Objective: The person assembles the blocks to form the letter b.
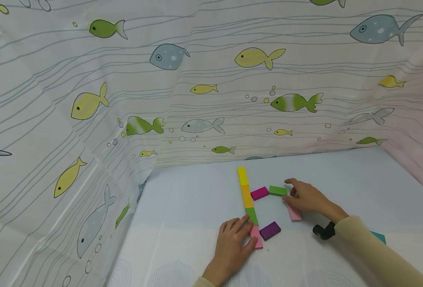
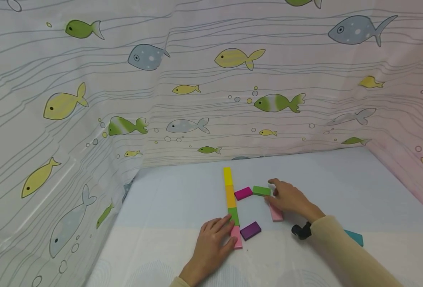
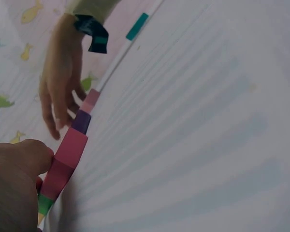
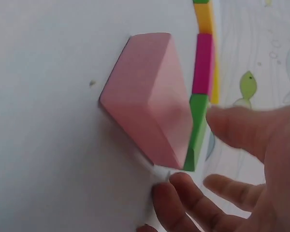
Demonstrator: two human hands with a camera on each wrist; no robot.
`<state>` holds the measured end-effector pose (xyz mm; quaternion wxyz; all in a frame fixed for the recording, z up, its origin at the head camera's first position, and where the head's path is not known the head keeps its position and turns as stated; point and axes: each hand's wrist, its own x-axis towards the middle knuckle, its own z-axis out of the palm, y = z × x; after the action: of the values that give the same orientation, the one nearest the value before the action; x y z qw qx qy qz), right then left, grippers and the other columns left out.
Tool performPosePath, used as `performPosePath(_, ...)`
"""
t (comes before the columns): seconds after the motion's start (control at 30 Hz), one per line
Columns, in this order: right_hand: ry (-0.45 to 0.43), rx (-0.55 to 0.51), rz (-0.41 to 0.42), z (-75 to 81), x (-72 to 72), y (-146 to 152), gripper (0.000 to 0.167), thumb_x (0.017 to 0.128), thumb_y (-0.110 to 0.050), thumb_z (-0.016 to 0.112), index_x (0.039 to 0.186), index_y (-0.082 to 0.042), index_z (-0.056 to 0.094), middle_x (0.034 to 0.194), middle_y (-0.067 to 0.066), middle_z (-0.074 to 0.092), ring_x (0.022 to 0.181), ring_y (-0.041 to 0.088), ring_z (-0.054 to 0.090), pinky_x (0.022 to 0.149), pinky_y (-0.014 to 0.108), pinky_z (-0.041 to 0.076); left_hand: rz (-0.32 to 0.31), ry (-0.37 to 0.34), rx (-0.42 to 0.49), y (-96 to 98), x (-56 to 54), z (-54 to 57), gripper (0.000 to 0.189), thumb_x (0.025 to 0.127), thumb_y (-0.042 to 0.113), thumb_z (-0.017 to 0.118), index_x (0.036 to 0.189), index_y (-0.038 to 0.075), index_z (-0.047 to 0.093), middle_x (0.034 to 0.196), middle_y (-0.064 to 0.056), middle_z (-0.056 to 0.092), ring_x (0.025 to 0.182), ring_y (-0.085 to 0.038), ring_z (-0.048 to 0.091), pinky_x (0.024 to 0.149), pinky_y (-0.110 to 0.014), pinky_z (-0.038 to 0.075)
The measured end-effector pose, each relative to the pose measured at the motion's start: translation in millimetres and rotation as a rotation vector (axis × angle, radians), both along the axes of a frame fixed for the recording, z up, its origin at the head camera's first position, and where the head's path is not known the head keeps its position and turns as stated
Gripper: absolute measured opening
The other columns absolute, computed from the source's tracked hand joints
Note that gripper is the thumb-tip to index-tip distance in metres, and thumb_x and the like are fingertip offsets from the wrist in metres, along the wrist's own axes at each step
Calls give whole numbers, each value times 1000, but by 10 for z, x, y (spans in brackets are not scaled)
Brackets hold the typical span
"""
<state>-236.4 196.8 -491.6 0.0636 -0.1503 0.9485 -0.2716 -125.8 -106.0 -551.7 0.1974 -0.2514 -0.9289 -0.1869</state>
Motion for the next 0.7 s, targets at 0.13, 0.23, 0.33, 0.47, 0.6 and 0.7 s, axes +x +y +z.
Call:
performPosePath(0.13, -41, -43, 52, 27, 145, 105, 82, 90, -42, 83, 151, 1, 48, 115, 13, 70, 97, 22, 66, 83, 45, 60, -1, -20, -6, -10, 14, 18, 44, 99, 43, 71, 137, 22, 73, 151, 3, 64, 126, -21, 64, 104, -48, 51)
performPosePath(0.23, -49, -61, 93, 39, 245, 146, 87, 85, -44, 88, 149, -1, 49, 121, 12, 68, 104, 24, 65, 87, 47, 58, 3, -22, -5, -26, 14, 30, 44, 99, 43, 72, 137, 22, 73, 151, 3, 64, 126, -21, 63, 104, -49, 51)
performPosePath(0.33, -19, -56, 116, 37, 302, 162, 83, 81, -45, 91, 142, -3, 55, 122, 10, 67, 107, 25, 64, 90, 48, 57, 3, -14, 4, -36, 2, 30, 44, 98, 42, 74, 137, 21, 73, 151, 2, 64, 126, -22, 64, 104, -49, 51)
performPosePath(0.47, 18, -39, 117, 16, 319, 178, 69, 81, -43, 91, 132, -5, 63, 119, 6, 67, 106, 22, 63, 90, 44, 57, -5, -3, 17, -31, -10, 19, 43, 98, 41, 74, 137, 21, 73, 150, 1, 65, 125, -22, 64, 104, -50, 52)
performPosePath(0.6, 15, -30, 97, -9, 306, 220, 64, 83, -40, 90, 130, -5, 64, 117, 7, 67, 103, 21, 63, 87, 43, 57, -11, 5, 17, -17, -5, 9, 43, 98, 41, 73, 136, 21, 73, 149, 1, 65, 124, -22, 65, 103, -49, 51)
performPosePath(0.7, 15, -18, 72, -30, 282, 265, 66, 84, -39, 90, 132, -3, 64, 118, 10, 68, 103, 23, 64, 88, 47, 58, -12, 4, 12, -4, 4, 13, 43, 99, 41, 72, 136, 21, 73, 150, 2, 65, 124, -22, 65, 104, -48, 51)
